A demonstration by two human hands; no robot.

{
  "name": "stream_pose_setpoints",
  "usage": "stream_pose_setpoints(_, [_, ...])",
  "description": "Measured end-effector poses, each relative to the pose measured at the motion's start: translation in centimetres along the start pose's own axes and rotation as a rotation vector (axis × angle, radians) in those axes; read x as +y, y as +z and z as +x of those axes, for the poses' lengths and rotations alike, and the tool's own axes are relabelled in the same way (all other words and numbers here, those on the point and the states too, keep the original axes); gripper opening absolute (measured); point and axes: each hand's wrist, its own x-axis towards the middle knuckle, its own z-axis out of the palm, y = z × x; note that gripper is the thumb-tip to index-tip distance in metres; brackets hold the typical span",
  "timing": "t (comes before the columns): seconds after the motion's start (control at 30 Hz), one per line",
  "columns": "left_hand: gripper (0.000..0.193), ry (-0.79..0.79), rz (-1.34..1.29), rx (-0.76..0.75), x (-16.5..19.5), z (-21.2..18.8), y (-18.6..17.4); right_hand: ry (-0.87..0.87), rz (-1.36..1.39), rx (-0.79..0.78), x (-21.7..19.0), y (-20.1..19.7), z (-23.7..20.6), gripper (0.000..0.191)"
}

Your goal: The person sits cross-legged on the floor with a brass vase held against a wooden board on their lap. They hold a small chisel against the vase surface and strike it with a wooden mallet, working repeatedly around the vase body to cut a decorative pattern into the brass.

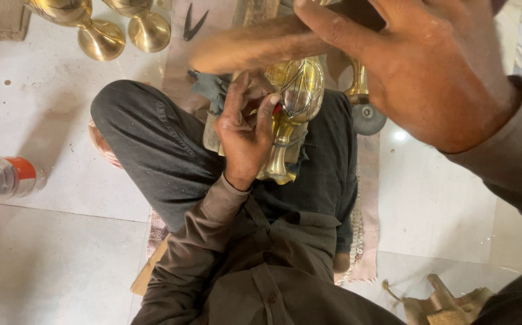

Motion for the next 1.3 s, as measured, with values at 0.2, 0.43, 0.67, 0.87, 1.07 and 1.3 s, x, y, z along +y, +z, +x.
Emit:
stream_pose_setpoints(0.2, [0.042, -0.009, 0.029, 0.013, -0.1, -0.1, 0.0, 0.005, -0.049, -0.001, -0.5, -0.1, -0.2, 0.032])
stream_pose_setpoints(0.43, [0.041, -0.032, 0.032, 0.019, -0.4, -0.5, 0.0, 0.025, -0.147, -0.03, -1.0, 0.0, -1.5, 0.039])
stream_pose_setpoints(0.67, [0.042, 0.001, 0.028, 0.039, -0.2, -0.9, 0.2, 0.019, -0.136, -0.011, -0.8, 0.1, -3.2, 0.04])
stream_pose_setpoints(0.87, [0.04, 0.011, 0.058, 0.036, -0.2, -0.7, 0.2, 0.101, -0.065, -0.026, -1.7, 0.1, -3.7, 0.048])
stream_pose_setpoints(1.07, [0.043, 0.014, 0.035, 0.057, -0.4, -1.0, 0.4, 0.083, -0.073, -0.016, -1.7, 0.1, -3.4, 0.045])
stream_pose_setpoints(1.3, [0.04, 0.0, 0.024, 0.064, -0.5, -1.2, 0.5, 0.076, -0.075, -0.01, -1.8, -0.2, -2.9, 0.042])
